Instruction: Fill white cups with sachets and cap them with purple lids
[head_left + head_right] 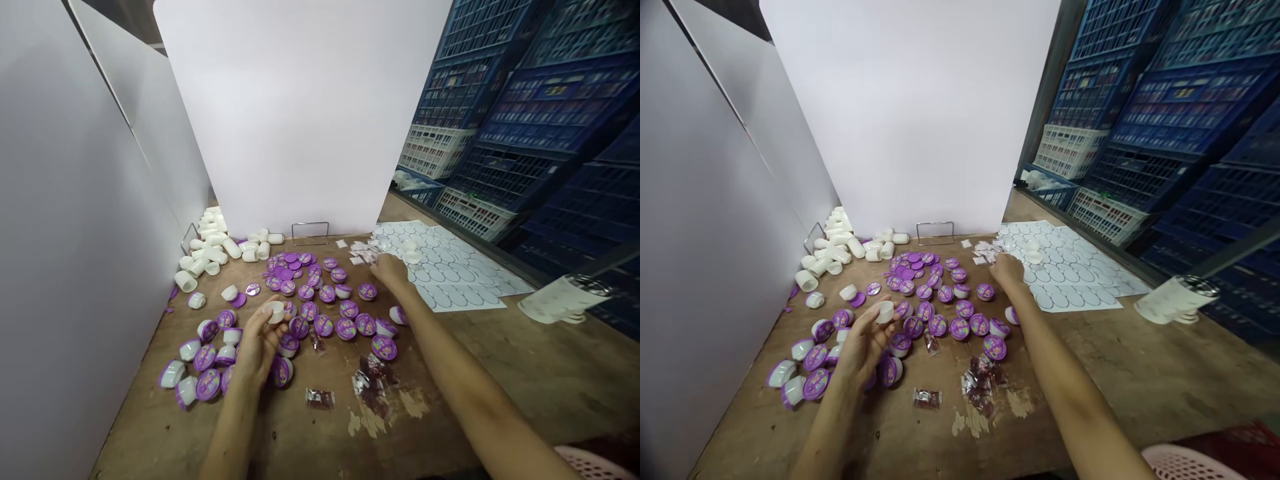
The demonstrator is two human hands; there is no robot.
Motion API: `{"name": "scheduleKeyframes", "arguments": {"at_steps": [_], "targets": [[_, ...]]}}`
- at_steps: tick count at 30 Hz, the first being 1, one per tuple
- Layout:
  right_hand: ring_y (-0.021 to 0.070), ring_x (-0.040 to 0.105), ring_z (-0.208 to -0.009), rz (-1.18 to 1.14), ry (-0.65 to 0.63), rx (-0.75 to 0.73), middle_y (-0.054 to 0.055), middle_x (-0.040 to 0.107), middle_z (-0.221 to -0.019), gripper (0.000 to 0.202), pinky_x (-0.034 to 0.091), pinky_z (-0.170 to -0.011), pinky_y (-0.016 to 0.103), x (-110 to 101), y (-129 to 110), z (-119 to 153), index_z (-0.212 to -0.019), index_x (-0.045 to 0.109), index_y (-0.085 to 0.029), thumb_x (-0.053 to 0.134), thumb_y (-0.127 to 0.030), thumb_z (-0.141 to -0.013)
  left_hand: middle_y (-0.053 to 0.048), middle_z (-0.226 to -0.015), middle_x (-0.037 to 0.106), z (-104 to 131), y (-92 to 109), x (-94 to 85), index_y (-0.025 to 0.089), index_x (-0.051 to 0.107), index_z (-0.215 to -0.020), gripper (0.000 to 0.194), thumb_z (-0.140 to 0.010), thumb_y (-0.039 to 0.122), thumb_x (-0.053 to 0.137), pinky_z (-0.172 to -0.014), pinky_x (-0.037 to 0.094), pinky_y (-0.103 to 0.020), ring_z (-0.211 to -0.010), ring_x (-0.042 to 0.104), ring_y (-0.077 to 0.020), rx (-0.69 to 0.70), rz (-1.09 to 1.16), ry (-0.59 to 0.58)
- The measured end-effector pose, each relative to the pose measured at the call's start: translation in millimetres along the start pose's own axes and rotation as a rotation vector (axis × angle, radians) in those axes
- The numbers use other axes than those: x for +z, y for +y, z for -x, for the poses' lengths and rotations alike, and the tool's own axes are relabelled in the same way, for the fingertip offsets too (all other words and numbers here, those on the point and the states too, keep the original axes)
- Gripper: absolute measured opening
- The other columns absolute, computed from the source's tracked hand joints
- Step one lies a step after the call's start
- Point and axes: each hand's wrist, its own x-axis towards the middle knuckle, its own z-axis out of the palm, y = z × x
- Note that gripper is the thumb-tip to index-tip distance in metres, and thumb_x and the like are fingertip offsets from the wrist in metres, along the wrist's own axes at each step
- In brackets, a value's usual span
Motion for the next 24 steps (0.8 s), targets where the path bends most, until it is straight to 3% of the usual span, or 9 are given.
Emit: {"name": "scheduleKeyframes", "arguments": {"at_steps": [3,5,7,9,13,16,19,22,24], "targets": [[0.0197,0.061,-0.076,-0.247,-0.002,-0.185,0.008,0.068,-0.081,0.012,0.043,-0.067,0.028,-16,-34,43,-0.081,0.064,-0.015,0.054,-0.021,-0.081,-0.005,-0.083,0.068,0,-16,16.2,0.014,0.063,-0.101,0.039,-0.068,0.029,0.076,-0.054,0.047,-0.022,-0.065,0.064,-0.0138,-0.06,0.013,-0.052],[0.0164,0.059,-0.074,-0.565,-0.043,-0.507,0.003,0.064,-0.079,0.008,0.044,-0.068,0.026,-25,-64,83,-0.077,0.059,-0.018,0.052,-0.018,-0.081,-0.002,-0.08,0.065,0,-26,26.0,0.015,0.061,-0.102,0.042,-0.069,0.035,0.077,-0.052,0.045,-0.02,-0.063,0.06,-0.0119,-0.058,0.011,-0.106],[0.0175,0.058,-0.084,-0.681,-0.095,-0.783,0.004,0.062,-0.085,0.01,0.045,-0.077,0.028,-29,-91,120,-0.076,0.057,-0.019,0.05,-0.013,-0.08,0.0,-0.082,0.064,2,-33,31.8,0.017,0.06,-0.102,0.043,-0.068,0.037,0.078,-0.055,0.045,-0.02,-0.066,0.06,-0.0109,-0.013,-0.01,-0.129],[0.0203,0.056,-0.093,-0.691,-0.074,-0.857,0.007,0.061,-0.093,0.013,0.044,-0.084,0.032,-28,-108,147,-0.079,0.058,-0.019,0.049,-0.01,-0.08,0.001,-0.08,0.063,4,-35,31.2,0.018,0.059,-0.1,0.042,-0.068,0.037,0.078,-0.054,0.044,-0.019,-0.063,0.058,-0.0095,0.044,-0.07,-0.11],[0.0202,0.059,-0.085,-0.692,-0.075,-0.591,0.007,0.063,-0.09,0.013,0.044,-0.077,0.031,-15,-104,170,-0.088,0.058,-0.02,0.046,-0.015,-0.088,0.006,-0.063,0.056,6,-26,12.8,0.018,0.057,-0.09,0.035,-0.067,0.036,0.077,-0.039,0.029,-0.016,-0.044,0.045,-0.0049,0.156,-0.196,0.021],[0.0203,0.061,-0.069,-0.443,-0.288,-0.442,0.006,0.065,-0.074,0.014,0.038,-0.063,0.029,0,-84,192,-0.082,0.059,-0.02,0.048,-0.018,-0.09,0.002,-0.077,0.063,7,-17,-2.0,0.017,0.057,-0.088,0.034,-0.061,0.027,0.076,-0.036,0.023,-0.015,-0.043,0.044,-0.003,0.195,-0.212,0.127],[0.0235,0.064,-0.071,-0.236,-0.48,-0.484,0.009,0.068,-0.076,0.008,0.034,-0.06,0.029,17,-67,221,-0.08,0.061,-0.019,0.055,-0.014,-0.083,0.003,-0.077,0.061,8,-12,-7.8,0.017,0.057,-0.085,0.03,-0.06,0.024,0.072,-0.036,0.022,-0.014,-0.043,0.043,-0.0022,0.173,-0.22,0.158],[0.0225,0.064,-0.071,-0.314,-0.541,-0.458,0.008,0.068,-0.074,0.012,0.035,-0.059,0.029,26,-63,234,-0.074,0.058,-0.02,0.053,-0.013,-0.082,0.005,-0.07,0.056,11,-14,-6.0,0.017,0.057,-0.084,0.028,-0.062,0.026,0.071,-0.037,0.025,-0.014,-0.044,0.044,-0.0033,0.107,-0.242,0.139],[0.0197,0.061,-0.064,-0.52,-0.508,-0.376,0.004,0.065,-0.066,0.017,0.037,-0.058,0.028,25,-69,226,-0.068,0.054,-0.021,0.052,-0.018,-0.085,0.004,-0.069,0.056,14,-19,-2.7,0.017,0.057,-0.085,0.026,-0.064,0.028,0.069,-0.038,0.029,-0.015,-0.046,0.047,-0.0051,0.067,-0.234,0.098]]}}
